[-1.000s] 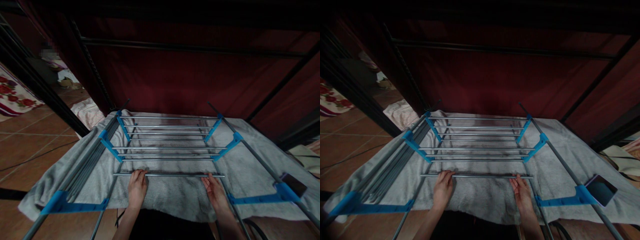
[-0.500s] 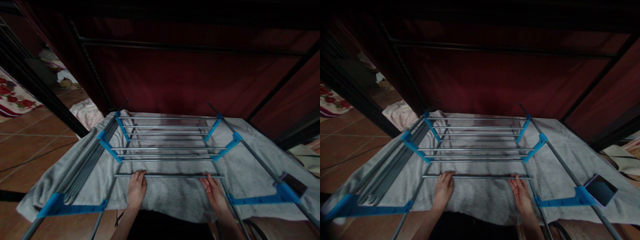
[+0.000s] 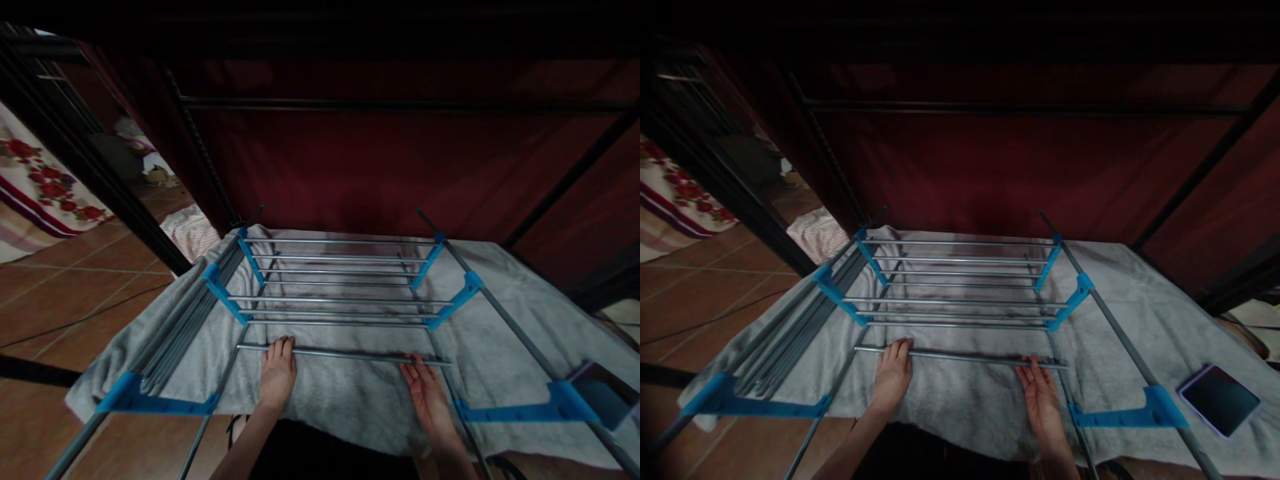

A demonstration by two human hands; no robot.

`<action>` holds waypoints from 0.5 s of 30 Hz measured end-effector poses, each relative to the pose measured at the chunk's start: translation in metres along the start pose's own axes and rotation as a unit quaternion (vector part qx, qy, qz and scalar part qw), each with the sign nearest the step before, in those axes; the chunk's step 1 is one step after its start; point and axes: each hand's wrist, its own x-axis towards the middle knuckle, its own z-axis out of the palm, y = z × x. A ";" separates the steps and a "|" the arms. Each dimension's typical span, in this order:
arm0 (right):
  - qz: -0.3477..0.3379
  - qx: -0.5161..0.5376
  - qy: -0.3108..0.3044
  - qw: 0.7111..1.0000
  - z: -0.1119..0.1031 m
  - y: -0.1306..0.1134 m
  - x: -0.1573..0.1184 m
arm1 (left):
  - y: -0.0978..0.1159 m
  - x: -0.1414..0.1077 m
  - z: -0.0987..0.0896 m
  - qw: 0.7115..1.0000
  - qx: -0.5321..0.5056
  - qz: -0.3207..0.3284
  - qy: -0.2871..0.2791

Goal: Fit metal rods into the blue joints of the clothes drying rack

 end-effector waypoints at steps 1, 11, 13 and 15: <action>-0.001 0.000 0.004 1.000 0.000 0.000 0.000 | 0.000 0.000 0.000 1.000 0.006 0.000 -0.002; -0.015 -0.029 -0.001 0.999 0.002 0.000 -0.001 | 0.004 0.001 0.001 0.999 0.037 0.000 -0.008; -0.014 -0.035 -0.004 0.999 0.000 0.001 0.000 | 0.004 0.001 0.001 0.999 0.039 -0.003 -0.008; -0.018 -0.041 -0.008 0.999 -0.004 0.003 0.002 | 0.004 0.000 0.002 0.999 0.040 -0.007 -0.007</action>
